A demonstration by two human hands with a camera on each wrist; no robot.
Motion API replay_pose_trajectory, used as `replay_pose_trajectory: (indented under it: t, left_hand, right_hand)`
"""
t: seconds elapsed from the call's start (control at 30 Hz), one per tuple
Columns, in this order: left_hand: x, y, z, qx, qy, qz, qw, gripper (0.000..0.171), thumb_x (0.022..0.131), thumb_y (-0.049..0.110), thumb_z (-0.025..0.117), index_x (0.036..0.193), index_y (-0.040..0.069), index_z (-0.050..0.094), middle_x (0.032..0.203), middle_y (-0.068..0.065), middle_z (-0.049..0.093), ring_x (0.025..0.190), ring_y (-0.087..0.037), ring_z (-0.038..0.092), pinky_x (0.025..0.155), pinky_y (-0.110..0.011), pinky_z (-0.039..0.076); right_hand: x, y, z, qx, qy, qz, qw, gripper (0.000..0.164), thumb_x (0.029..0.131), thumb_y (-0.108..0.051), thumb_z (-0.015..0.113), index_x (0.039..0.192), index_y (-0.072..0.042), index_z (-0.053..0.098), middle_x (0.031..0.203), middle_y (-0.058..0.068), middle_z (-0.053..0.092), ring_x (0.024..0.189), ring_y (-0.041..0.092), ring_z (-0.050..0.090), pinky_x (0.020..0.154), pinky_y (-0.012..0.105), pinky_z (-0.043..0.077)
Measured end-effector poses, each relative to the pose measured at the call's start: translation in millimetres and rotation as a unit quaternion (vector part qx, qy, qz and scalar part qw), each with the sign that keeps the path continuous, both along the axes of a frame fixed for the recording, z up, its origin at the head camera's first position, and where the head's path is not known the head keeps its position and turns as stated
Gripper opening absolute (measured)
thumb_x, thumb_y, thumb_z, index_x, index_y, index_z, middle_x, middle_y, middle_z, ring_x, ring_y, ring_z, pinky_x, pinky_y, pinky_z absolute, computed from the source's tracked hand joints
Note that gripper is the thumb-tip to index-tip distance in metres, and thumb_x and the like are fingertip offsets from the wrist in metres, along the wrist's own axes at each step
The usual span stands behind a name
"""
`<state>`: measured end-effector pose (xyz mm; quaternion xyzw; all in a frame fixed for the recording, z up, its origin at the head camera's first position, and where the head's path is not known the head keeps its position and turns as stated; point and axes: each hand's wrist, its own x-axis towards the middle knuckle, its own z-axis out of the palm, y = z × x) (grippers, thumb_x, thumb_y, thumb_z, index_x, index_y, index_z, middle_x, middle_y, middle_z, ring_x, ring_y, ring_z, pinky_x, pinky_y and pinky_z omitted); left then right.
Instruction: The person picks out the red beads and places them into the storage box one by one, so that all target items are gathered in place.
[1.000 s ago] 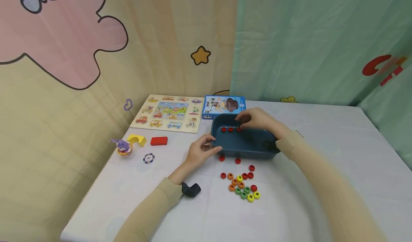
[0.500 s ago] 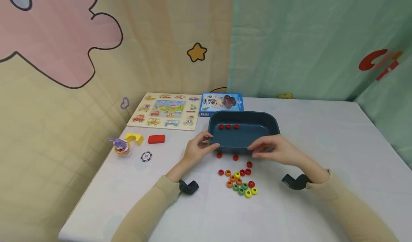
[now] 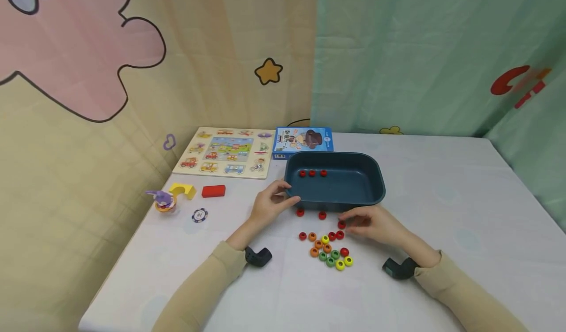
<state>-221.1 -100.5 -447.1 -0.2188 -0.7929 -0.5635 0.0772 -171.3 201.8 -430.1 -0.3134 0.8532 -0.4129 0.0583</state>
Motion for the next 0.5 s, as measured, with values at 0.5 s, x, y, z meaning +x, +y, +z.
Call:
replay_pose_trajectory:
  t: [0.5]
  left_hand:
    - [1.3,0.8,2.7,-0.006,-0.008,0.002,0.9999,0.043,0.074,0.04,0.069,0.104,0.013,0.056,0.127,-0.014,0.049,0.1,-0.012,0.055,0.081,-0.032,0.048]
  right_hand:
    - [-1.3,-5.3,-9.7,-0.003,-0.01,-0.031,0.999,0.025,0.077,-0.02,0.071,0.101,-0.015,0.066,0.083,-0.006,0.063,0.066,0.011,0.055,0.058,0.023,0.049]
